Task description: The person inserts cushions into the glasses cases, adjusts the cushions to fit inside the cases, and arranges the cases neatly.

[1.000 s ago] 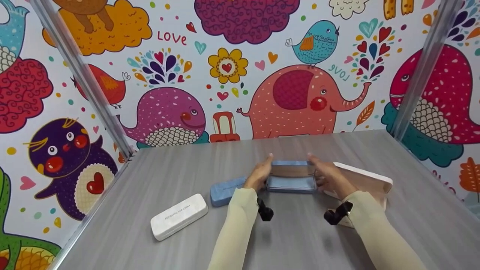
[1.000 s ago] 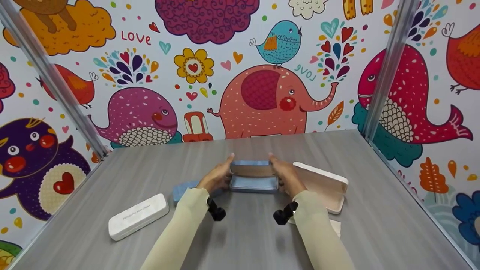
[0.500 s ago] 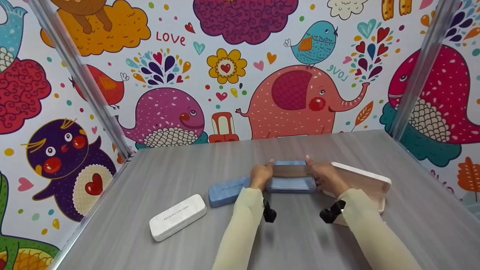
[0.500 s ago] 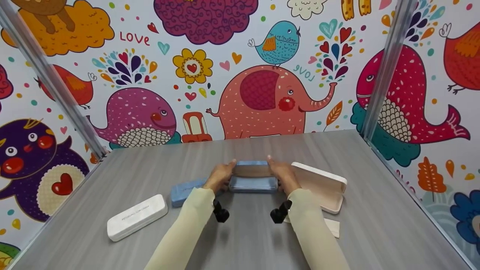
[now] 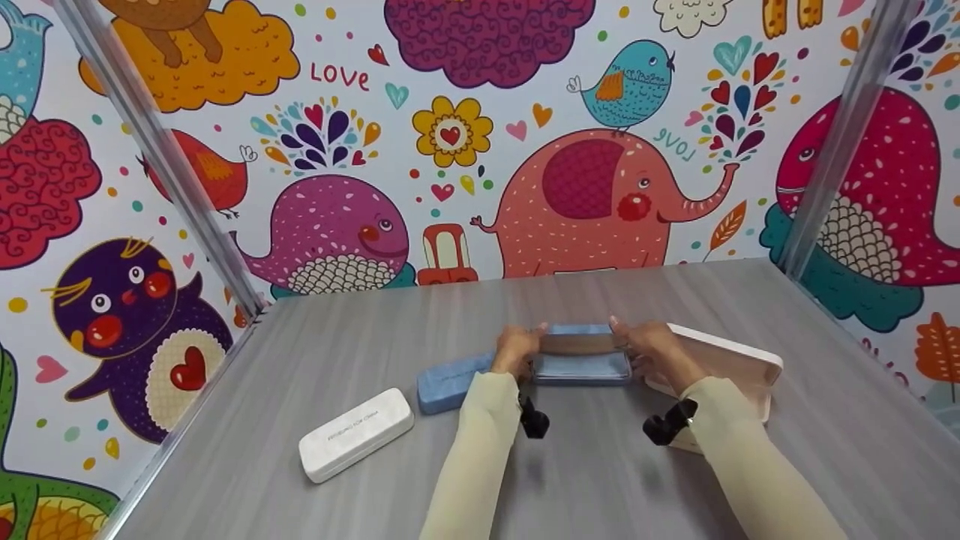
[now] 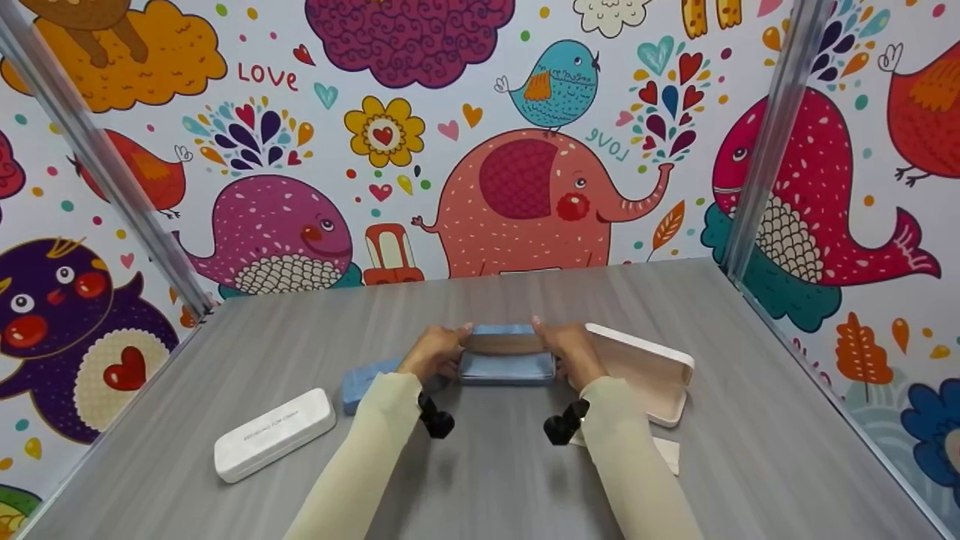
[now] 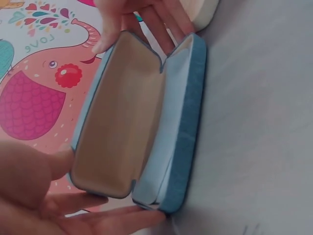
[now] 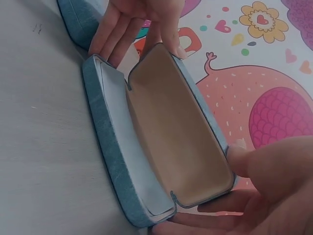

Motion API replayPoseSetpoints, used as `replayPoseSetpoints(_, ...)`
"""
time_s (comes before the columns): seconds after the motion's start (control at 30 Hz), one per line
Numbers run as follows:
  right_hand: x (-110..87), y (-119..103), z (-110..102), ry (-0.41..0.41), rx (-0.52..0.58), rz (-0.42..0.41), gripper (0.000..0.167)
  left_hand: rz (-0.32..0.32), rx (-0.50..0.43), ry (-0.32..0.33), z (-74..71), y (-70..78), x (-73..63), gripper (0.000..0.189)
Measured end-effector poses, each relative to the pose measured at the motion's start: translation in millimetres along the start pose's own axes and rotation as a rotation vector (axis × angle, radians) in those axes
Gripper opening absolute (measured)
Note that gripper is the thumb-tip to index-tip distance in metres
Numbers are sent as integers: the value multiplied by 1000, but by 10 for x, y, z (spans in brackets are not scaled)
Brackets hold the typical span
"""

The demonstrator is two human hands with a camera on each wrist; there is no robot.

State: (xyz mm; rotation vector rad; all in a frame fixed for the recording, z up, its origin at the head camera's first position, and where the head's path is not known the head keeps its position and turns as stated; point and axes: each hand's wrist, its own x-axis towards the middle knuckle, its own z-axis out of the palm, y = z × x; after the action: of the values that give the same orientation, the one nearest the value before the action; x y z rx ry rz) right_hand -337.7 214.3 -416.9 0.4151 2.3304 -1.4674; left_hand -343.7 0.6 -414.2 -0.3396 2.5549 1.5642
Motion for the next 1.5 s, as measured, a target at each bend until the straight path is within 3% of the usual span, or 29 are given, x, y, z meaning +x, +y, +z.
replayPoseSetpoints(0.1,5,26,8,24,-20,-39,76,-1,-25,-24,-9,-18,5,46)
replayPoseSetpoints(0.4,-16,114,92,111,111,-168,63,53,-36,-20,-3,-83,-22,27)
replayPoseSetpoints(0.67,-13,227,176,241,105,-284,38,13,-68,-62,-10,-140,-22,30)
replayPoseSetpoints(0.9,-62,332,207,342,-69,-287,44,-2,-107,-59,8,-191,-32,29)
replayPoseSetpoints(1.27,-87,439,249,397,-77,-342,36,36,-72,-2,44,-250,-71,23)
replayPoseSetpoints(1.5,-96,460,283,392,-69,-375,43,113,4,40,42,-279,-83,40)
